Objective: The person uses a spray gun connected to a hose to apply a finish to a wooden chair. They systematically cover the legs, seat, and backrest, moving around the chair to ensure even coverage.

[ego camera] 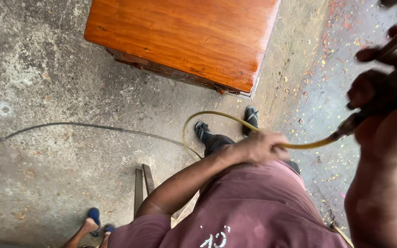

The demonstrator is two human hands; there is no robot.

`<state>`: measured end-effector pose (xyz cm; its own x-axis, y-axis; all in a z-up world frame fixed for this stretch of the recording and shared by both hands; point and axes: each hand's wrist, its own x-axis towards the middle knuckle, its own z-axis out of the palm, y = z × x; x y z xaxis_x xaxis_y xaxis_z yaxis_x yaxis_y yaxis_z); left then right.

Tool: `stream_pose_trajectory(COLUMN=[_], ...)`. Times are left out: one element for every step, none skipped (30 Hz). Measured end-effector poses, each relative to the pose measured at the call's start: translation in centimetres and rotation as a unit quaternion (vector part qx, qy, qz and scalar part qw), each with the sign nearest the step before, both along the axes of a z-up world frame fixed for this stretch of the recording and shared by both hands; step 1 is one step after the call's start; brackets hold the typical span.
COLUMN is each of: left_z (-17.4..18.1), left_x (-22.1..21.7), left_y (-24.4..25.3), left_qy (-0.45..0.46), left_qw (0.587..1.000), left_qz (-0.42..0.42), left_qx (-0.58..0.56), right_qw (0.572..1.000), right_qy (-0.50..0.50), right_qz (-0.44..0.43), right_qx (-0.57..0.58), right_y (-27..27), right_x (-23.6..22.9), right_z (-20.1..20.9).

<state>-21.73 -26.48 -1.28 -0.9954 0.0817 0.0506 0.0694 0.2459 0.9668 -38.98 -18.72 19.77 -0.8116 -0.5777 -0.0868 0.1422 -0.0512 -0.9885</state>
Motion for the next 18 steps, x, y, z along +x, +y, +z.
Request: stream_pose_trajectory(left_z=[-1.4,-2.9,-4.2,-5.3,-6.3,-7.1,-7.7,-8.0,-8.2,-8.3,-8.2,-8.0,-7.7,-7.3,-6.8,-6.2,-5.6,-4.9], left_x=[0.8,2.1,4.0,6.7,9.6,12.2,14.8,17.2,19.1,20.6,21.6,22.2,22.2,21.9,21.5,21.2,20.9,20.2], left_y=[-1.1,-2.9,-4.9,-6.7,-8.8,-10.7,-12.5,-13.4,-14.0,-14.0,-13.7,-13.6,-13.5,-13.3,-13.0,-12.4,-12.0,-11.8], left_qy=[0.035,0.071,0.016,-0.059,-0.220,-0.258,-0.292,-0.356,-0.361,-0.367,-0.344,-0.319,-0.294,-0.310,-0.326,-0.346,-0.331,-0.314], left_qw=[0.997,0.989,0.990,0.972,0.946,0.920,0.910,0.886,0.885,0.882,0.890,0.898,0.905,0.899,0.893,0.887,0.888,0.888], left_qz=[0.045,0.089,0.098,0.173,0.173,0.188,0.187,0.202,0.219,0.237,0.244,0.251,0.258,0.261,0.264,0.265,0.275,0.289], left_qx=[-0.046,-0.092,-0.103,-0.145,-0.165,-0.228,-0.227,-0.219,-0.197,-0.176,-0.171,-0.170,-0.169,-0.164,-0.160,-0.153,-0.162,-0.173], right_qw=[1.000,0.999,0.997,0.994,0.990,0.986,0.981,0.976,0.969,0.963,0.955,0.947,0.934,0.919,0.902,0.896,0.888,0.881], right_qy=[0.020,0.040,0.060,0.076,0.087,0.095,0.103,0.108,0.111,0.109,0.105,0.103,0.100,0.097,0.095,0.106,0.117,0.132], right_qz=[-0.002,-0.005,-0.015,-0.026,-0.033,-0.039,-0.040,-0.037,-0.034,-0.021,-0.006,0.010,0.034,0.062,0.090,0.117,0.143,0.170], right_qx=[0.008,0.026,0.053,0.080,0.106,0.131,0.158,0.188,0.217,0.247,0.278,0.303,0.342,0.377,0.411,0.416,0.420,0.422], right_y=[0.2,0.8,1.7,2.8,3.7,4.6,5.2,5.7,6.1,6.3,6.5,6.4,6.5,6.4,6.4,6.7,6.9,7.0], right_x=[-1.0,-1.4,-1.4,-0.9,-0.3,0.3,0.5,0.9,1.5,2.3,3.0,3.9,4.8,5.7,6.6,7.4,8.1,8.3], right_z=[0.3,0.5,0.7,0.9,1.0,1.0,1.1,0.9,0.9,0.5,0.3,-0.1,-0.3,-0.6,-0.9,-1.0,-1.1,-1.1])
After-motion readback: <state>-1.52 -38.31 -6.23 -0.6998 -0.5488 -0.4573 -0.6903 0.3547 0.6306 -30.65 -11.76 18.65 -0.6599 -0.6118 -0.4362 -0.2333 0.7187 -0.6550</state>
